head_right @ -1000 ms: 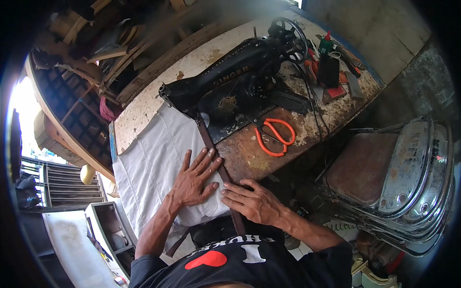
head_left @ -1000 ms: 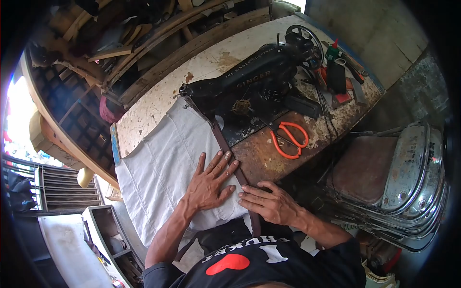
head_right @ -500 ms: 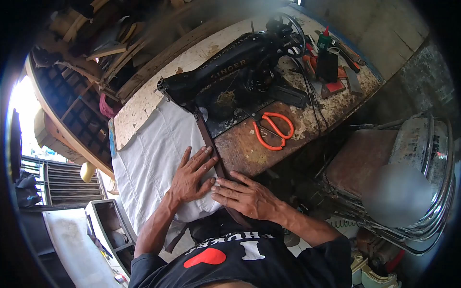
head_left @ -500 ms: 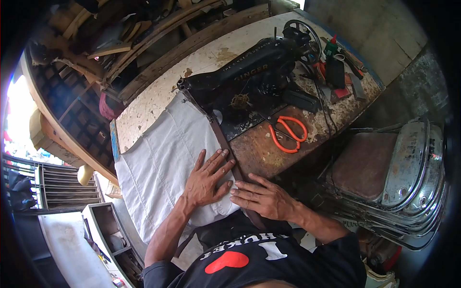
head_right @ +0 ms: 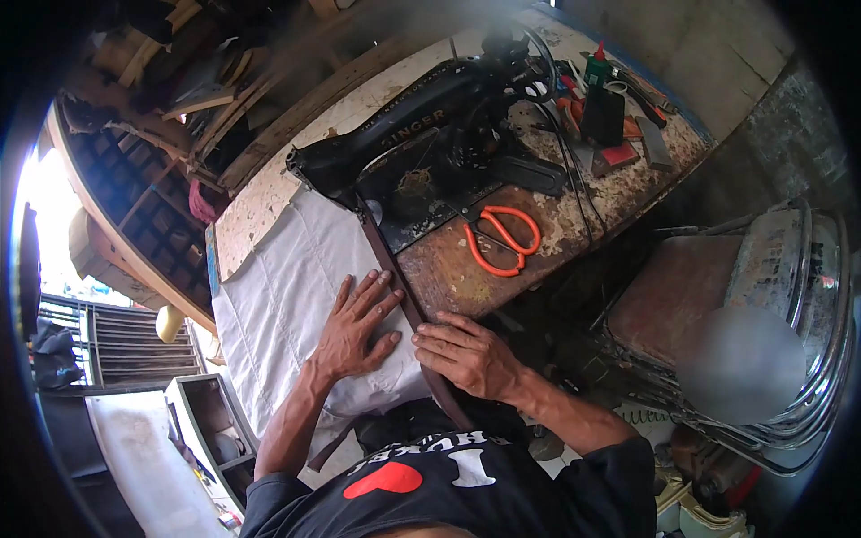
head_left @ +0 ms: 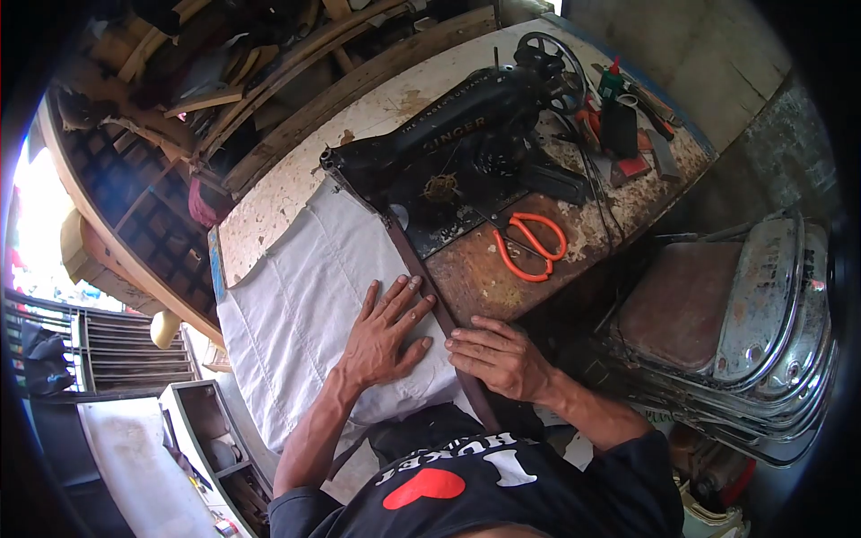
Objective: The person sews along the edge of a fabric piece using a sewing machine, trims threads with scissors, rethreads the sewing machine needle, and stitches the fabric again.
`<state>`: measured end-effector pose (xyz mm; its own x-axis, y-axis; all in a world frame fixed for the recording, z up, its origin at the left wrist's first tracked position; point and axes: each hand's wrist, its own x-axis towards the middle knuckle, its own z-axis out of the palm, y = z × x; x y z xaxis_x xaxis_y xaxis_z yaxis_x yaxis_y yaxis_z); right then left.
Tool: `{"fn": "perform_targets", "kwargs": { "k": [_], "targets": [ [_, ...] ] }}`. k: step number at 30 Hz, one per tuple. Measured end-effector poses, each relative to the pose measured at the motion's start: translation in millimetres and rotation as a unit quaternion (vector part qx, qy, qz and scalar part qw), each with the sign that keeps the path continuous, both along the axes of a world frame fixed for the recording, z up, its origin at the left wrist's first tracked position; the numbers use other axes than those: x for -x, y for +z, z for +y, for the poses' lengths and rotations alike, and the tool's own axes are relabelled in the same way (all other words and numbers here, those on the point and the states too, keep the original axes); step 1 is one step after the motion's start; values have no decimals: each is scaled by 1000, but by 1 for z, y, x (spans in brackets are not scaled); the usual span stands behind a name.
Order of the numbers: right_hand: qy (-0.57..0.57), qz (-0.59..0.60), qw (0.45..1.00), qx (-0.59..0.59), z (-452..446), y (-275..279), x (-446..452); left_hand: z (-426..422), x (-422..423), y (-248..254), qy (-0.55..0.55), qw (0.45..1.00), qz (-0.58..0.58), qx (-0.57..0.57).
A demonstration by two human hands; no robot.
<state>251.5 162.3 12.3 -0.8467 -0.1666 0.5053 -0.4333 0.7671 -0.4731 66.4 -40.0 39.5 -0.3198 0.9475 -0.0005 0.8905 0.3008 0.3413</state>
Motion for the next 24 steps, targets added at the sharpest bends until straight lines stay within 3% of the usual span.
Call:
{"fn": "perform_targets", "kwargs": {
  "k": [24],
  "targets": [
    [-16, -71, 996, 43, 0, 4, 21, -2, 18, -8, 19, 999, 2, 50]
  ]
}}
